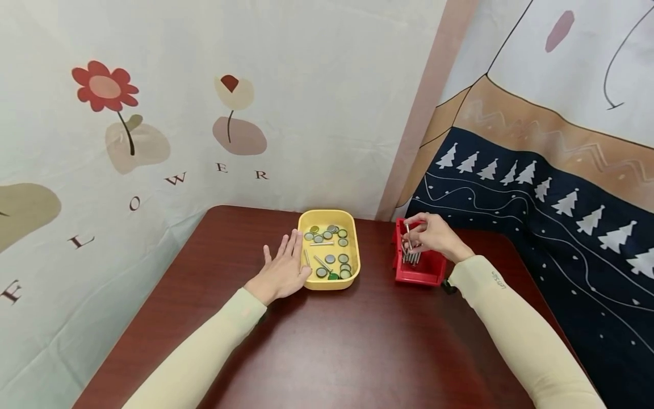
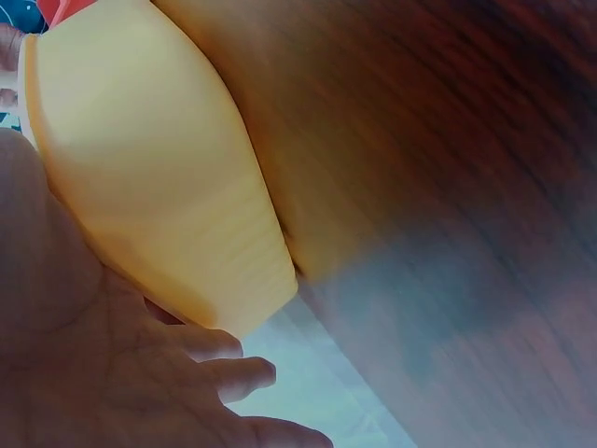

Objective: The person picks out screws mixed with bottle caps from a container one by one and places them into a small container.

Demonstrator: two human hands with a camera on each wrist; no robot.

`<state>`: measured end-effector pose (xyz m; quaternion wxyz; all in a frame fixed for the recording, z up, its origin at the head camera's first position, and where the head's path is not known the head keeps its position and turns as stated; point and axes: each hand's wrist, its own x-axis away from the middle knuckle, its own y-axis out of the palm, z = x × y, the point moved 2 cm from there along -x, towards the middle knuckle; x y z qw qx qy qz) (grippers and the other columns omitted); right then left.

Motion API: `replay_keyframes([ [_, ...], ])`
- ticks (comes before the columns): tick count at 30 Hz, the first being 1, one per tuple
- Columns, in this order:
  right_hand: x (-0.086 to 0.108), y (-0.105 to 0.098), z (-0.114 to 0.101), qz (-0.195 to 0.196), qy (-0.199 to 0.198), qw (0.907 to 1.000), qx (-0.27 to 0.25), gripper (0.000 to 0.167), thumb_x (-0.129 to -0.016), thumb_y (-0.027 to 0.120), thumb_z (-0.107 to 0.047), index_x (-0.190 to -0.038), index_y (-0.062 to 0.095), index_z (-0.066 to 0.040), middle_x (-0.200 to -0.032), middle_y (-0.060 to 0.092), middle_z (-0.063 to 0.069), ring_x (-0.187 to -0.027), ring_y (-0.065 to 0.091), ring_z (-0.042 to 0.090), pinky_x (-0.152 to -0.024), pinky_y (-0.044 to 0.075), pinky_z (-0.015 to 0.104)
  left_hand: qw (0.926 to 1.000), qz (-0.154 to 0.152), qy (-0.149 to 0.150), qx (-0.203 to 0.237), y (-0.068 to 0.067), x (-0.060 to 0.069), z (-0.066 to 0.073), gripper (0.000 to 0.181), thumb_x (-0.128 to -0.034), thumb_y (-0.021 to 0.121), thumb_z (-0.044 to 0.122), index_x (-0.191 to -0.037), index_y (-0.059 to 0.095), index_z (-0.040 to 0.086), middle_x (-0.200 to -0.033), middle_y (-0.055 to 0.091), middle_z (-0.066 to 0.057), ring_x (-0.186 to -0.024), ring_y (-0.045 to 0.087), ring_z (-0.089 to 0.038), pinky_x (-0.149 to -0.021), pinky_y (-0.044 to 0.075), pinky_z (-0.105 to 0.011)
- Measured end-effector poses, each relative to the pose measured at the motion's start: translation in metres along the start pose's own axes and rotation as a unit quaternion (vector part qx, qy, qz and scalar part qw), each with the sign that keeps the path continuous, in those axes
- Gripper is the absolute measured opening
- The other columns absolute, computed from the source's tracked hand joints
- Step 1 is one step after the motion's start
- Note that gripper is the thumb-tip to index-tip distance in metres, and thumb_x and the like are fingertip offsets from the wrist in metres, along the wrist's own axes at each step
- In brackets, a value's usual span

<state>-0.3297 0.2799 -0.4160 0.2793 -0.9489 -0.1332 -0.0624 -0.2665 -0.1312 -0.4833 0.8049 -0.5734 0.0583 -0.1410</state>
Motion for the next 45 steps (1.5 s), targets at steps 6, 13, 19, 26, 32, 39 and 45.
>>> replay_keyframes([
  [6, -0.009, -0.001, 0.007, -0.003, 0.023, 0.9997, 0.007, 0.058, -0.11, 0.071, 0.001, -0.165, 0.054, 0.008, -0.14, 0.076, 0.038, -0.096, 0.084, 0.023, -0.09, 0.073, 0.044, 1.0, 0.001, -0.001, 0.001, -0.001, 0.001, -0.001, 0.095, -0.1141, 0.045, 0.041, -0.187, -0.002, 0.002, -0.198, -0.006, -0.016, -0.185, 0.004, -0.045, -0.138, 0.003, -0.089],
  [13, -0.023, 0.008, 0.011, -0.006, 0.042, 0.9991, 0.01, 0.052, -0.111, 0.073, -0.002, -0.159, 0.058, 0.009, -0.128, 0.079, 0.035, -0.091, 0.083, 0.022, -0.086, 0.073, 0.045, 1.0, 0.001, -0.006, 0.004, -0.004, 0.004, -0.005, 0.095, -0.1139, 0.045, 0.04, -0.187, -0.002, 0.002, -0.198, -0.007, -0.016, -0.185, 0.005, -0.046, -0.137, 0.004, -0.09],
  [19, -0.027, 0.01, 0.01, -0.004, 0.037, 0.9991, 0.021, 0.046, -0.111, 0.071, 0.0, -0.155, 0.061, 0.01, -0.126, 0.082, 0.036, -0.098, 0.09, 0.037, -0.091, 0.072, 0.049, 1.0, 0.001, -0.004, 0.007, -0.003, 0.002, -0.005, 0.096, -0.1137, 0.046, 0.041, -0.187, -0.003, 0.002, -0.198, -0.007, -0.015, -0.185, 0.004, -0.046, -0.138, 0.002, -0.089],
  [26, -0.022, 0.015, 0.004, 0.043, -0.008, 0.9931, 0.109, 0.039, -0.112, 0.07, -0.006, -0.149, 0.07, 0.004, -0.127, 0.082, 0.03, -0.102, 0.086, 0.037, -0.097, 0.073, 0.046, 1.0, -0.002, -0.002, 0.002, -0.002, 0.001, -0.003, 0.096, -0.1134, 0.045, 0.041, -0.187, -0.003, 0.002, -0.198, -0.007, -0.015, -0.185, 0.006, -0.046, -0.138, 0.004, -0.089],
  [32, -0.015, 0.024, -0.011, 0.107, -0.094, 0.9682, 0.206, 0.037, -0.112, 0.068, -0.014, -0.146, 0.074, 0.0, -0.134, 0.079, 0.026, -0.116, 0.075, 0.039, -0.108, 0.067, 0.056, 1.0, 0.001, 0.001, -0.001, -0.004, 0.001, -0.001, 0.097, -0.114, 0.045, 0.042, -0.186, -0.006, 0.003, -0.198, -0.005, -0.017, -0.185, 0.006, -0.046, -0.138, 0.005, -0.089],
  [39, -0.007, 0.044, -0.021, 0.092, -0.132, 0.9579, 0.238, 0.053, -0.111, 0.076, -0.03, -0.158, 0.068, -0.009, -0.15, 0.063, 0.022, -0.135, 0.065, 0.042, -0.112, 0.064, 0.062, 1.0, -0.001, 0.005, -0.001, -0.005, -0.001, 0.001, 0.096, -0.1139, 0.046, 0.042, -0.187, -0.002, 0.002, -0.198, -0.006, -0.016, -0.185, 0.005, -0.046, -0.138, 0.005, -0.089],
  [45, -0.005, 0.066, -0.033, 0.047, -0.18, 0.9472, 0.261, 0.061, -0.108, 0.081, -0.033, -0.163, 0.064, -0.011, -0.162, 0.059, 0.021, -0.149, 0.058, 0.041, -0.126, 0.056, 0.066, 1.0, -0.003, -0.001, 0.009, -0.001, 0.002, 0.001, 0.096, -0.1137, 0.046, 0.042, -0.187, -0.003, 0.003, -0.198, -0.007, -0.015, -0.185, 0.005, -0.045, -0.138, 0.004, -0.089],
])
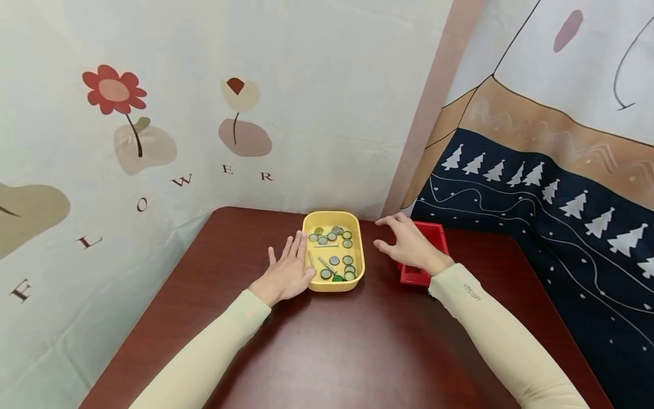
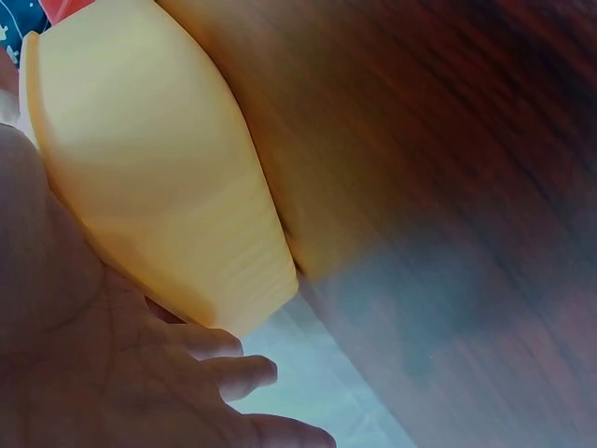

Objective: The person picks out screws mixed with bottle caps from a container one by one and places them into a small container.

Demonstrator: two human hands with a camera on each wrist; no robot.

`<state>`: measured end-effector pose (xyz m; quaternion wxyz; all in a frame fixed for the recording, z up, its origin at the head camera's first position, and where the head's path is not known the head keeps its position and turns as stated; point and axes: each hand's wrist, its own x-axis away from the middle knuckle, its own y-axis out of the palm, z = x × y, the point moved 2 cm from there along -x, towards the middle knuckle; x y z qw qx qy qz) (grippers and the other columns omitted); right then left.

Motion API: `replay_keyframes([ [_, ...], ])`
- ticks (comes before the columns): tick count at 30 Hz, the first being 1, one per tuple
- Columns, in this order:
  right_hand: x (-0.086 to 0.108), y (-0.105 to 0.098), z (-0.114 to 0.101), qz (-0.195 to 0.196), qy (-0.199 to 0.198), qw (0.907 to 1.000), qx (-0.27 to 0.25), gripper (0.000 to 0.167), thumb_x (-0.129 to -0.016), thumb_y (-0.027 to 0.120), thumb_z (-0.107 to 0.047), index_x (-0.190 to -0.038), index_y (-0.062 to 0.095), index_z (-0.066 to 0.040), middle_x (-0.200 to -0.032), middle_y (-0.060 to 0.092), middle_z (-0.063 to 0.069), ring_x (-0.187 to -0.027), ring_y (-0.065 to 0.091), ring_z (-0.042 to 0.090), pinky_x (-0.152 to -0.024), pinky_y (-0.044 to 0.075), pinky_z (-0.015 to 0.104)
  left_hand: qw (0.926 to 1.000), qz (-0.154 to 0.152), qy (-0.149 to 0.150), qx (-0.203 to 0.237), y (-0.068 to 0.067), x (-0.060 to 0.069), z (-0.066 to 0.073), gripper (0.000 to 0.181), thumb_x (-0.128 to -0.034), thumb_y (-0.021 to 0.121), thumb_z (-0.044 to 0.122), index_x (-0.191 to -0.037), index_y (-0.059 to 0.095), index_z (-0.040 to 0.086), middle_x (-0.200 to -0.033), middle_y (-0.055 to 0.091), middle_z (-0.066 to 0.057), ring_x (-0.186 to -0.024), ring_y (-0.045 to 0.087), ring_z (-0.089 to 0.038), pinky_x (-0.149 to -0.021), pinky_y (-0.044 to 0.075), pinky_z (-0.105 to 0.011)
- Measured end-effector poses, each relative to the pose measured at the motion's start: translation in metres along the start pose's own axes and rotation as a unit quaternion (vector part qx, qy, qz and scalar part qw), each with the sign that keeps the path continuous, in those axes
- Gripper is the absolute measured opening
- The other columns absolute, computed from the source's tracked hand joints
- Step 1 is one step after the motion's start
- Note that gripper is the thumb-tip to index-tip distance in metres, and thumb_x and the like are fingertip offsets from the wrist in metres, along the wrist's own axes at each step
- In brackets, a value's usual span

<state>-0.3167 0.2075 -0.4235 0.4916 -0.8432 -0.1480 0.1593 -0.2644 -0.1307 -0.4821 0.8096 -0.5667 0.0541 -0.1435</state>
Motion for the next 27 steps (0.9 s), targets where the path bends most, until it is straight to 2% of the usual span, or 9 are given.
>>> replay_keyframes([
  [9, -0.016, 0.017, -0.042, -0.061, -0.075, 0.995, 0.025, 0.065, -0.106, 0.086, -0.029, -0.165, 0.064, -0.013, -0.162, 0.061, 0.019, -0.15, 0.058, 0.038, -0.126, 0.057, 0.06, 1.0, 0.0, 0.001, 0.006, -0.001, 0.001, 0.001, 0.097, -0.1138, 0.047, 0.043, -0.187, -0.003, 0.004, -0.198, -0.008, -0.013, -0.185, 0.005, -0.045, -0.138, 0.005, -0.089],
  [14, -0.035, 0.035, -0.065, -0.107, -0.097, 0.9882, 0.05, 0.064, -0.106, 0.087, -0.029, -0.164, 0.065, -0.014, -0.163, 0.06, 0.019, -0.145, 0.061, 0.035, -0.122, 0.061, 0.055, 1.0, 0.003, -0.001, 0.005, -0.001, 0.0, -0.001, 0.098, -0.1139, 0.048, 0.043, -0.187, -0.003, 0.002, -0.198, -0.008, -0.015, -0.185, 0.005, -0.046, -0.137, 0.005, -0.09],
  [17, -0.046, 0.047, -0.077, -0.14, -0.111, 0.981, 0.075, 0.063, -0.107, 0.086, -0.028, -0.164, 0.065, -0.012, -0.165, 0.061, 0.021, -0.148, 0.064, 0.037, -0.123, 0.06, 0.057, 1.0, 0.0, -0.001, 0.001, -0.001, 0.0, -0.001, 0.098, -0.1144, 0.048, 0.043, -0.187, -0.003, 0.002, -0.198, -0.007, -0.015, -0.185, 0.006, -0.046, -0.138, 0.006, -0.089],
  [22, -0.062, 0.059, -0.096, -0.208, -0.105, 0.9674, 0.099, 0.063, -0.11, 0.082, -0.023, -0.168, 0.062, -0.01, -0.169, 0.061, 0.022, -0.158, 0.059, 0.038, -0.132, 0.051, 0.055, 1.0, -0.004, -0.002, -0.002, 0.001, -0.001, -0.002, 0.097, -0.1153, 0.048, 0.044, -0.187, -0.004, 0.003, -0.198, -0.007, -0.015, -0.185, 0.004, -0.046, -0.138, 0.006, -0.089],
  [27, -0.074, 0.067, -0.112, -0.26, -0.086, 0.9526, 0.132, 0.063, -0.11, 0.079, -0.016, -0.17, 0.061, -0.011, -0.168, 0.067, 0.015, -0.16, 0.058, 0.036, -0.132, 0.051, 0.053, 1.0, -0.005, -0.001, 0.0, 0.001, -0.002, -0.002, 0.096, -0.1155, 0.047, 0.043, -0.187, -0.003, 0.002, -0.198, -0.006, -0.015, -0.185, 0.004, -0.046, -0.137, 0.006, -0.09],
])
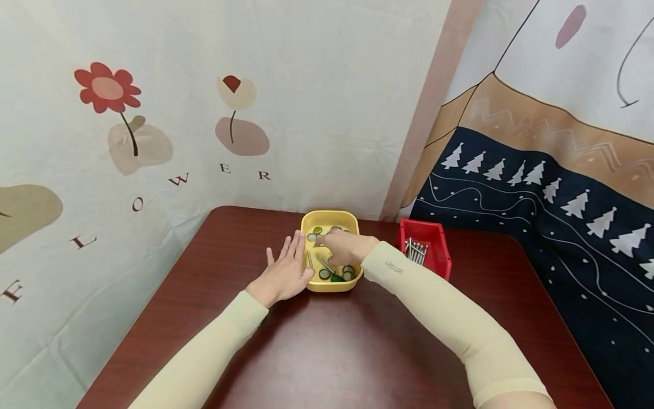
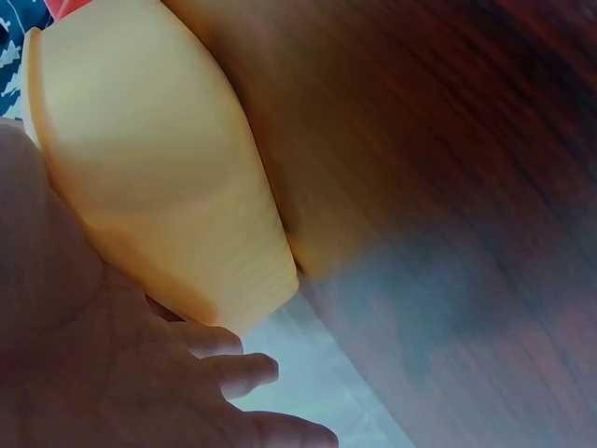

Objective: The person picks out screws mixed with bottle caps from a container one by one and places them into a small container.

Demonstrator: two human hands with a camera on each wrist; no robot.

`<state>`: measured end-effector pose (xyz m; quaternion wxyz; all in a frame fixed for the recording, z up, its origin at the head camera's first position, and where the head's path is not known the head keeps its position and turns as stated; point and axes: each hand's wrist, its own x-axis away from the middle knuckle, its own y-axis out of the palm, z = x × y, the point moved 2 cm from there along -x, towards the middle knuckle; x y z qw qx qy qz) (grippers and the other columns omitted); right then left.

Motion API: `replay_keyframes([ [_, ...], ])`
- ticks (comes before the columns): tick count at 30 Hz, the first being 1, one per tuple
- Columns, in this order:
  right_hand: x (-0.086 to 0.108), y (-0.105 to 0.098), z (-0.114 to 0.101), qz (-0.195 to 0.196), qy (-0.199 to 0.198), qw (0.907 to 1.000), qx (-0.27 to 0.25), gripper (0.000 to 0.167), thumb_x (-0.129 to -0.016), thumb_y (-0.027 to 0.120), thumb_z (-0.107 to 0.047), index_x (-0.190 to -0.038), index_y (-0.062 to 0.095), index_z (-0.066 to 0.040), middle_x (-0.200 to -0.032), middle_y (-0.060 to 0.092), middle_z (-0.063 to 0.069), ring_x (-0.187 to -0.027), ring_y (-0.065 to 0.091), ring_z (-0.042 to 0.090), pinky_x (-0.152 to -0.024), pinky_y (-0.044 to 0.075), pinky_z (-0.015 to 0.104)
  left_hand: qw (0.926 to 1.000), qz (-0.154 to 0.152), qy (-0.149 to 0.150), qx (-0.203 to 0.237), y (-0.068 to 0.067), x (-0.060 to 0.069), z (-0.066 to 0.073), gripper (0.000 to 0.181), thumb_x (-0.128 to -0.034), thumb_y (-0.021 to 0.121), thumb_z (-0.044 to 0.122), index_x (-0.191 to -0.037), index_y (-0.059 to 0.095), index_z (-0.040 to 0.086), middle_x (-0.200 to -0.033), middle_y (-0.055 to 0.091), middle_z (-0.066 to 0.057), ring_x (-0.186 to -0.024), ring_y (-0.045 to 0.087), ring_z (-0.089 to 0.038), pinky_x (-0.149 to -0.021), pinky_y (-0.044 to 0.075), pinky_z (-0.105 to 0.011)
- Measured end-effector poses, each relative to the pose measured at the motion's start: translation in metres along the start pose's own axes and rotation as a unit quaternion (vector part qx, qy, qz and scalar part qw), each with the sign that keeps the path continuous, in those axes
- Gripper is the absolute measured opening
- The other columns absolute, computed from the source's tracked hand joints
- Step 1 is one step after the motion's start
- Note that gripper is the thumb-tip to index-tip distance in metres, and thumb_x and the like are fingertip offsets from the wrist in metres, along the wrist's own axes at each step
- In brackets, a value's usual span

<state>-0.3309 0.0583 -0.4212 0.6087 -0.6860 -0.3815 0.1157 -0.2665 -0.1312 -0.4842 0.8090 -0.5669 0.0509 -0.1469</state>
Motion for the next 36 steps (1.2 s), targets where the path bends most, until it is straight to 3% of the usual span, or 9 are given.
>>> replay_keyframes([
  [4, -0.01, 0.0, -0.008, -0.024, 0.011, 0.9993, 0.028, 0.054, -0.111, 0.076, -0.017, -0.164, 0.066, -0.009, -0.16, 0.074, 0.012, -0.144, 0.07, 0.032, -0.122, 0.059, 0.049, 1.0, 0.0, 0.0, 0.003, 0.0, 0.001, 0.0, 0.097, -0.114, 0.048, 0.042, -0.187, -0.003, 0.002, -0.198, -0.006, -0.015, -0.185, 0.005, -0.046, -0.137, 0.005, -0.09],
  [8, -0.021, 0.003, -0.011, -0.042, 0.026, 0.9981, 0.035, 0.045, -0.11, 0.075, -0.011, -0.154, 0.072, -0.008, -0.134, 0.082, 0.012, -0.104, 0.078, 0.021, -0.091, 0.067, 0.036, 1.0, 0.003, -0.001, 0.004, -0.001, 0.001, 0.0, 0.098, -0.1126, 0.048, 0.041, -0.186, -0.002, 0.001, -0.198, -0.006, -0.016, -0.185, 0.005, -0.047, -0.137, 0.005, -0.09],
  [10, -0.025, 0.004, -0.013, -0.043, 0.036, 0.9975, 0.042, 0.041, -0.109, 0.074, -0.009, -0.15, 0.075, -0.01, -0.127, 0.082, 0.01, -0.096, 0.074, 0.017, -0.082, 0.065, 0.034, 1.0, 0.005, -0.001, 0.004, -0.001, 0.001, 0.0, 0.098, -0.1124, 0.048, 0.04, -0.186, -0.002, 0.0, -0.198, -0.005, -0.016, -0.185, 0.006, -0.047, -0.137, 0.005, -0.09],
  [15, -0.04, 0.013, -0.011, -0.046, 0.062, 0.9959, 0.048, 0.033, -0.111, 0.073, -0.01, -0.143, 0.078, -0.013, -0.135, 0.081, 0.01, -0.108, 0.077, 0.022, -0.09, 0.067, 0.044, 1.0, 0.007, 0.001, 0.004, 0.0, 0.0, 0.0, 0.097, -0.1126, 0.048, 0.04, -0.186, -0.001, 0.0, -0.198, -0.003, -0.017, -0.185, 0.007, -0.047, -0.137, 0.006, -0.091],
  [16, -0.054, 0.022, 0.0, -0.046, 0.057, 0.9962, 0.048, 0.029, -0.112, 0.073, -0.015, -0.141, 0.079, -0.014, -0.134, 0.082, 0.008, -0.108, 0.077, 0.022, -0.091, 0.067, 0.043, 1.0, 0.007, 0.003, 0.004, 0.0, 0.0, 0.0, 0.097, -0.1126, 0.048, 0.04, -0.186, -0.001, 0.0, -0.198, -0.003, -0.018, -0.185, 0.007, -0.048, -0.137, 0.006, -0.091],
  [21, -0.085, 0.044, 0.018, -0.059, 0.047, 0.9955, 0.059, 0.012, -0.11, 0.072, -0.016, -0.121, 0.078, -0.013, -0.116, 0.082, 0.007, -0.096, 0.077, 0.02, -0.086, 0.067, 0.039, 1.0, 0.003, 0.003, 0.007, 0.001, 0.0, 0.0, 0.097, -0.1137, 0.048, 0.041, -0.186, -0.002, 0.001, -0.198, 0.001, -0.019, -0.185, 0.007, -0.048, -0.137, 0.005, -0.09],
  [25, -0.068, 0.034, 0.004, -0.051, 0.045, 0.9964, 0.049, 0.006, -0.109, 0.071, -0.01, -0.112, 0.076, -0.011, -0.107, 0.081, 0.008, -0.084, 0.077, 0.02, -0.078, 0.067, 0.037, 1.0, -0.001, 0.001, 0.004, 0.0, 0.0, 0.0, 0.097, -0.1145, 0.048, 0.042, -0.187, -0.003, 0.002, -0.198, 0.001, -0.019, -0.185, 0.007, -0.046, -0.138, 0.005, -0.089],
  [29, -0.043, 0.021, -0.013, -0.047, 0.057, 0.9964, 0.042, 0.008, -0.111, 0.07, -0.008, -0.116, 0.076, -0.012, -0.11, 0.08, 0.006, -0.08, 0.076, 0.016, -0.074, 0.065, 0.028, 1.0, 0.0, 0.0, 0.002, -0.001, 0.0, 0.001, 0.097, -0.1144, 0.049, 0.042, -0.187, -0.003, 0.002, -0.198, 0.001, -0.019, -0.185, 0.007, -0.047, -0.138, 0.005, -0.089],
  [36, -0.038, 0.018, -0.01, -0.067, 0.06, 0.9957, 0.024, 0.027, -0.109, 0.076, -0.009, -0.136, 0.076, -0.008, -0.135, 0.078, 0.011, -0.082, 0.074, 0.015, -0.062, 0.064, 0.027, 0.9999, -0.008, -0.003, 0.009, -0.002, 0.001, 0.002, 0.097, -0.1151, 0.048, 0.042, -0.186, -0.004, 0.002, -0.198, -0.004, -0.017, -0.185, 0.005, -0.047, -0.137, 0.003, -0.09],
])
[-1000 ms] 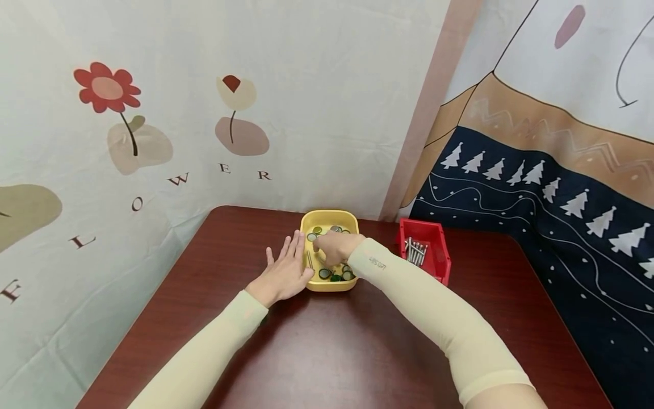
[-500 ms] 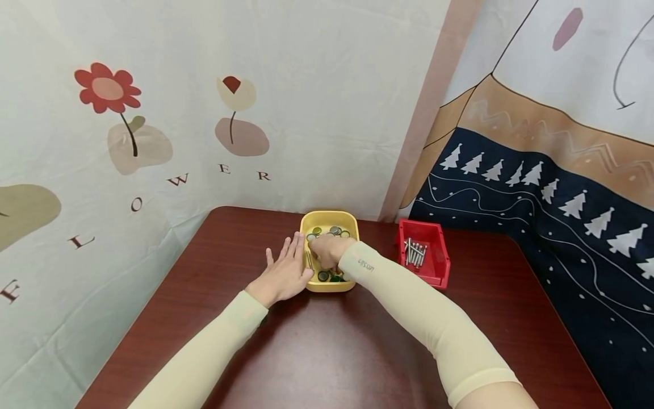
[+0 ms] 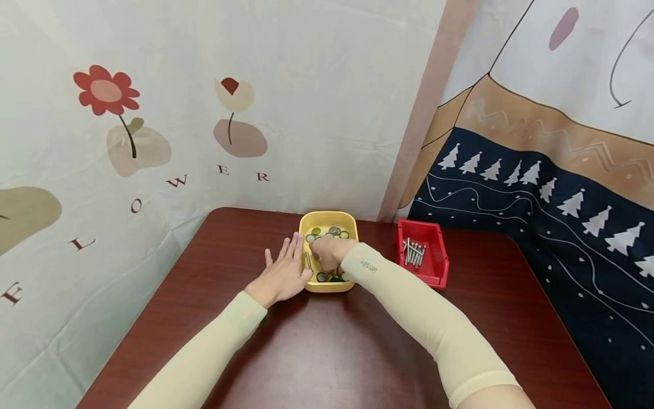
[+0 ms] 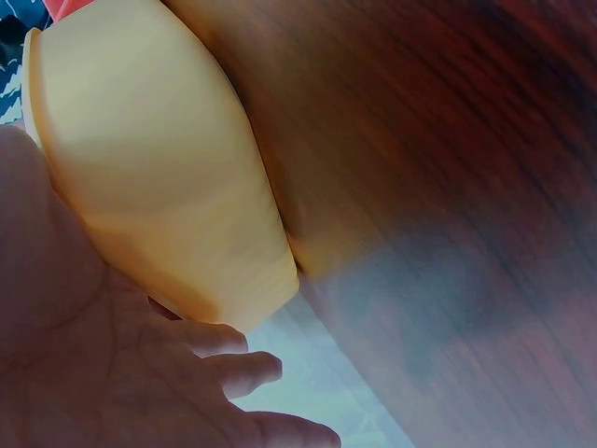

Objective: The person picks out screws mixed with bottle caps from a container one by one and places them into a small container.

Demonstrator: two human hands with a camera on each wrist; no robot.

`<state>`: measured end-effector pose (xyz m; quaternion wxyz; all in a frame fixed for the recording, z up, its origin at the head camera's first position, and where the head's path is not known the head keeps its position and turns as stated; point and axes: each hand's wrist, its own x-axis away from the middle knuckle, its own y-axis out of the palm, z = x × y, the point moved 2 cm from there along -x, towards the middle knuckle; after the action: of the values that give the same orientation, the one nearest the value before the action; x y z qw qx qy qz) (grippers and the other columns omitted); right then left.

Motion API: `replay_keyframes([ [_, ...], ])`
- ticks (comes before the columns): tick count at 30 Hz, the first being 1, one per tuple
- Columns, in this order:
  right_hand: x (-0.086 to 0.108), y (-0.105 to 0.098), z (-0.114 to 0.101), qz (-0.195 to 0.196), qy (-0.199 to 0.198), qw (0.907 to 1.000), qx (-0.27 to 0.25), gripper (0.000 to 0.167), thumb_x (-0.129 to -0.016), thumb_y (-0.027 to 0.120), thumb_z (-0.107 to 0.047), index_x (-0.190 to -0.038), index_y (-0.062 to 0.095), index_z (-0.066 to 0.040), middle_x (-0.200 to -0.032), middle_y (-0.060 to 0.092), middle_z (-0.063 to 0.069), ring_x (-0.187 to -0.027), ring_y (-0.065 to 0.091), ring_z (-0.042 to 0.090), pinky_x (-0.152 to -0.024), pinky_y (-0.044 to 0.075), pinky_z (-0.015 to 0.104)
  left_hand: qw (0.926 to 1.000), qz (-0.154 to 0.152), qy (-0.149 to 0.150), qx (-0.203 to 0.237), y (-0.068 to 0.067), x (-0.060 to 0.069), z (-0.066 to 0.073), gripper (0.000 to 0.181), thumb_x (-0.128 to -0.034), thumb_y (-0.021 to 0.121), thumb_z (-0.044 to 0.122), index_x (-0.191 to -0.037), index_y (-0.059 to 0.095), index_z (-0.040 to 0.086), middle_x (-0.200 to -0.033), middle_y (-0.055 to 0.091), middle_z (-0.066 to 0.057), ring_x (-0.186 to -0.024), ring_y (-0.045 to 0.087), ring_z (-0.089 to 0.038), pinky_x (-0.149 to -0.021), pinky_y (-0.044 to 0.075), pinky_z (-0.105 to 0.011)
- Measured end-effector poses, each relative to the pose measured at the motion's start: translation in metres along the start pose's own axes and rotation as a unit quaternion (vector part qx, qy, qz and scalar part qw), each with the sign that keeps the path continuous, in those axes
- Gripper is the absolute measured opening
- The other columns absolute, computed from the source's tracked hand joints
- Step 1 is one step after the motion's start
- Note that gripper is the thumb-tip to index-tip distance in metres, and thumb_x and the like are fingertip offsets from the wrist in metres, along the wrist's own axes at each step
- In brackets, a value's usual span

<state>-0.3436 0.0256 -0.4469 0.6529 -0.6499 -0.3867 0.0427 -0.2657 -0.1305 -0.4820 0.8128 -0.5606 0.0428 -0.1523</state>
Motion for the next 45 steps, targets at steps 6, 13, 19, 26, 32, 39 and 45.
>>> replay_keyframes([
  [6, -0.003, 0.003, 0.007, -0.011, 0.003, 0.9988, -0.048, 0.038, -0.109, 0.077, -0.005, -0.146, 0.07, -0.008, -0.145, 0.073, 0.017, -0.071, 0.076, 0.017, -0.058, 0.065, 0.03, 1.0, 0.001, -0.003, 0.002, 0.001, 0.0, 0.0, 0.098, -0.1146, 0.049, 0.042, -0.187, -0.005, 0.003, -0.197, -0.008, -0.017, -0.185, 0.005, -0.047, -0.138, 0.003, -0.089],
  [13, 0.007, 0.002, 0.013, 0.024, -0.037, 0.9947, -0.092, 0.042, -0.105, 0.078, 0.0, -0.146, 0.069, -0.006, -0.131, 0.076, 0.018, -0.064, 0.073, 0.013, -0.061, 0.064, 0.027, 1.0, 0.006, 0.0, 0.002, 0.001, -0.001, 0.0, 0.098, -0.1134, 0.049, 0.04, -0.186, -0.005, 0.002, -0.198, -0.011, -0.015, -0.185, 0.003, -0.047, -0.138, 0.01, -0.088],
  [19, 0.022, 0.001, 0.018, 0.063, -0.062, 0.9873, -0.133, 0.041, -0.108, 0.075, -0.001, -0.148, 0.064, -0.002, -0.11, 0.077, 0.012, -0.076, 0.078, 0.017, -0.073, 0.067, 0.031, 1.0, 0.005, 0.0, 0.002, 0.001, -0.001, 0.0, 0.097, -0.1145, 0.048, 0.04, -0.187, -0.005, 0.002, -0.198, -0.013, -0.014, -0.185, 0.002, -0.048, -0.138, 0.014, -0.087],
  [26, 0.03, 0.001, 0.024, 0.106, -0.077, 0.982, -0.135, 0.044, -0.11, 0.075, -0.008, -0.153, 0.063, -0.006, -0.104, 0.077, 0.006, -0.088, 0.073, 0.017, -0.081, 0.062, 0.033, 1.0, 0.002, -0.001, 0.003, 0.001, 0.0, 0.0, 0.097, -0.1157, 0.048, 0.04, -0.186, -0.005, 0.002, -0.197, -0.014, -0.015, -0.185, 0.001, -0.048, -0.138, 0.018, -0.086],
  [32, 0.036, -0.001, 0.025, 0.13, -0.09, 0.9778, -0.137, 0.047, -0.107, 0.075, -0.005, -0.154, 0.067, -0.006, -0.1, 0.079, 0.005, -0.079, 0.074, 0.014, -0.075, 0.061, 0.03, 1.0, 0.002, 0.001, 0.003, 0.0, 0.001, -0.001, 0.098, -0.1152, 0.05, 0.04, -0.186, -0.005, 0.002, -0.198, -0.013, -0.015, -0.185, 0.002, -0.048, -0.138, 0.02, -0.086],
  [39, 0.041, -0.003, 0.029, 0.143, -0.097, 0.9698, -0.172, 0.047, -0.105, 0.074, -0.002, -0.152, 0.068, -0.003, -0.105, 0.081, 0.01, -0.075, 0.078, 0.013, -0.071, 0.063, 0.027, 1.0, 0.003, 0.004, 0.004, 0.001, -0.001, -0.002, 0.097, -0.1152, 0.05, 0.04, -0.186, -0.004, 0.001, -0.198, -0.012, -0.016, -0.185, 0.002, -0.048, -0.138, 0.022, -0.086],
  [45, 0.05, -0.008, 0.034, 0.151, -0.102, 0.9595, -0.215, 0.05, -0.103, 0.073, 0.0, -0.152, 0.07, -0.001, -0.106, 0.082, 0.011, -0.077, 0.084, 0.019, -0.069, 0.066, 0.027, 1.0, 0.002, 0.004, 0.003, 0.002, -0.001, -0.002, 0.097, -0.1148, 0.049, 0.04, -0.186, -0.005, 0.001, -0.197, -0.013, -0.016, -0.185, 0.001, -0.048, -0.137, 0.023, -0.085],
])
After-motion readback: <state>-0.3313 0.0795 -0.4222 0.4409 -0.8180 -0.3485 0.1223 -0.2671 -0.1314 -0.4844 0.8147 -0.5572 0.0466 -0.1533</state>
